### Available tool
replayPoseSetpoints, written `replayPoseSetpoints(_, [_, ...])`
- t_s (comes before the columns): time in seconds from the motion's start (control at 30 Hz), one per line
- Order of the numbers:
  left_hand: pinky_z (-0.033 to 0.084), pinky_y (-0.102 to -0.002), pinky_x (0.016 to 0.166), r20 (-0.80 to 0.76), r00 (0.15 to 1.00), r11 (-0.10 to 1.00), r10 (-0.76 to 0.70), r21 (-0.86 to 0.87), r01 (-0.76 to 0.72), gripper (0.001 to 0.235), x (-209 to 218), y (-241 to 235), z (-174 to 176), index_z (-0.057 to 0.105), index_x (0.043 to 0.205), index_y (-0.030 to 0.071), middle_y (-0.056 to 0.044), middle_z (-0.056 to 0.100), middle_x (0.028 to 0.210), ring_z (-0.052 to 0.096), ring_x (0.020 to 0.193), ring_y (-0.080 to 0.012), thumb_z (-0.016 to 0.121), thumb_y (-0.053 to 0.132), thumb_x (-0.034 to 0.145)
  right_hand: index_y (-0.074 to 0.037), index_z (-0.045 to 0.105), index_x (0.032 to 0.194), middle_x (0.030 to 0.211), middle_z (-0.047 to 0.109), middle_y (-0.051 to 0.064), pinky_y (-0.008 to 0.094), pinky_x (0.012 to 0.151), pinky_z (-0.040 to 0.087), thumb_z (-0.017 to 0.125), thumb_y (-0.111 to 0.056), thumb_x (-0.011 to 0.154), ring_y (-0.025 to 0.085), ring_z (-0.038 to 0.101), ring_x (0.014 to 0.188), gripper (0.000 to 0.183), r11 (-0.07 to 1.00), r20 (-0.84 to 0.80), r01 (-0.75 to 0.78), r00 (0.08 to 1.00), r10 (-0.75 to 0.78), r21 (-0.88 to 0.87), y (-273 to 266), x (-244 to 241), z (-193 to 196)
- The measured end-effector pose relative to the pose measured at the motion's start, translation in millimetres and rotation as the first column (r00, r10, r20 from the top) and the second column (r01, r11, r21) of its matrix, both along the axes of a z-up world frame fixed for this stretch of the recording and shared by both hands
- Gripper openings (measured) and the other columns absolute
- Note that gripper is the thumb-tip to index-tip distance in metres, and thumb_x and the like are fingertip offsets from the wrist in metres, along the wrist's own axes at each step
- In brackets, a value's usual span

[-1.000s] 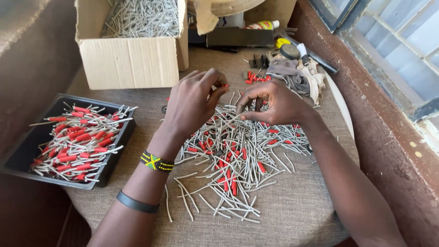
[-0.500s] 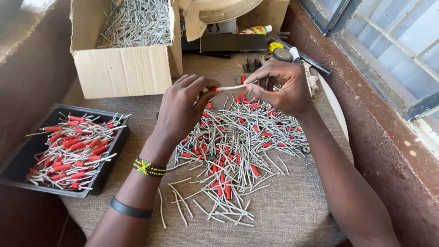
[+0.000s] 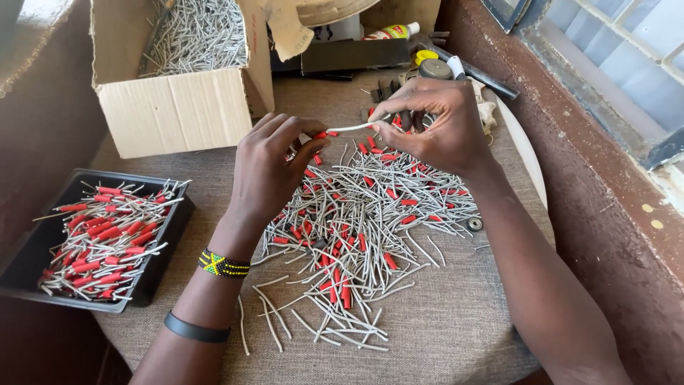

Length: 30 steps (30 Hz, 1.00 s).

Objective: Assembling rivets by sliding red plastic sleeves onto metal pins manually.

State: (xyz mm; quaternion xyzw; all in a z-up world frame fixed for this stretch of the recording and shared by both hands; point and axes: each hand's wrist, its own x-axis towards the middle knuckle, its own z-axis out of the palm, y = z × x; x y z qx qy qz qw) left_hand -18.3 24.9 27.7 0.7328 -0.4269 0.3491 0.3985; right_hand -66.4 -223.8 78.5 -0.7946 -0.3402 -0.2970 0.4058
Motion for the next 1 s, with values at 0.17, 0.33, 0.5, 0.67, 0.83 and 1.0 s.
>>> replayPoseSetpoints(0.17, [0.055, -0.039, 0.066, 0.024, 1.000, 1.000, 0.016, 0.005, -0.016, 0.012, -6, -1, 6, 0.076, 0.102, 0.008, -0.008, 0.066, 0.080, 0.062, 0.071, -0.0270, 0.081, 0.008, 0.092, 0.001, 0.079, 0.097, 0.084, 0.073, 0.018, 0.025, 0.048, 0.048, 0.081, 0.004, 0.083, 0.016, 0.059, 0.058, 0.014, 1.000, -0.009, 0.019, 1.000, -0.019, -0.005, 4, -2, -1])
replayPoseSetpoints(0.33, [0.055, -0.040, 0.072, 0.059, 0.998, 0.999, 0.033, 0.017, -0.034, 0.010, -7, -3, 4, 0.077, 0.100, 0.011, -0.008, 0.066, 0.080, 0.062, 0.075, -0.0298, 0.082, 0.011, 0.092, -0.001, 0.079, 0.101, 0.089, 0.073, 0.019, 0.026, 0.049, 0.049, 0.080, 0.003, 0.086, 0.016, 0.059, 0.059, 0.016, 0.999, 0.010, -0.006, 1.000, 0.007, -0.037, 9, -1, -6])
replayPoseSetpoints(0.5, [0.050, -0.038, 0.080, 0.090, 0.996, 0.998, -0.006, 0.064, 0.000, 0.006, -2, -2, 0, 0.077, 0.102, 0.011, -0.006, 0.065, 0.077, 0.063, 0.079, -0.0298, 0.076, 0.013, 0.097, 0.001, 0.080, 0.103, 0.087, 0.073, 0.022, 0.034, 0.056, 0.051, 0.075, 0.000, 0.097, 0.025, 0.063, 0.065, 0.008, 0.992, 0.088, 0.013, 0.996, -0.002, -0.123, 18, 3, -11])
replayPoseSetpoints(0.67, [0.053, -0.040, 0.076, 0.001, 0.999, 0.999, -0.041, 0.011, 0.041, 0.007, -10, -12, -3, 0.077, 0.103, 0.011, -0.008, 0.068, 0.080, 0.067, 0.077, -0.0324, 0.074, 0.012, 0.097, -0.009, 0.082, 0.100, 0.090, 0.076, 0.012, 0.035, 0.064, 0.054, 0.080, -0.004, 0.093, 0.026, 0.071, 0.076, 0.009, 0.985, 0.138, 0.111, 0.986, -0.093, -0.131, 24, 5, -19])
replayPoseSetpoints(0.83, [0.056, -0.041, 0.074, -0.041, 0.998, 0.998, -0.040, -0.041, 0.038, 0.008, 1, -6, -10, 0.077, 0.104, 0.012, -0.008, 0.068, 0.080, 0.069, 0.075, -0.0333, 0.077, 0.012, 0.095, 0.001, 0.078, 0.109, 0.088, 0.075, 0.020, 0.028, 0.052, 0.048, 0.079, 0.005, 0.093, 0.023, 0.064, 0.064, 0.016, 0.996, 0.027, 0.046, 0.999, -0.044, -0.079, 14, 2, -9])
replayPoseSetpoints(1.0, [0.056, -0.043, 0.076, -0.031, 0.999, 1.000, 0.008, 0.020, -0.007, 0.010, 11, 2, -11, 0.076, 0.103, 0.010, -0.010, 0.070, 0.082, 0.071, 0.077, -0.0345, 0.076, 0.016, 0.096, -0.011, 0.084, 0.086, 0.083, 0.081, 0.017, 0.038, 0.070, 0.055, 0.089, -0.008, 0.074, 0.031, 0.074, 0.069, 0.014, 0.926, -0.452, -0.134, 0.891, -0.043, -0.353, 1, -8, -4])
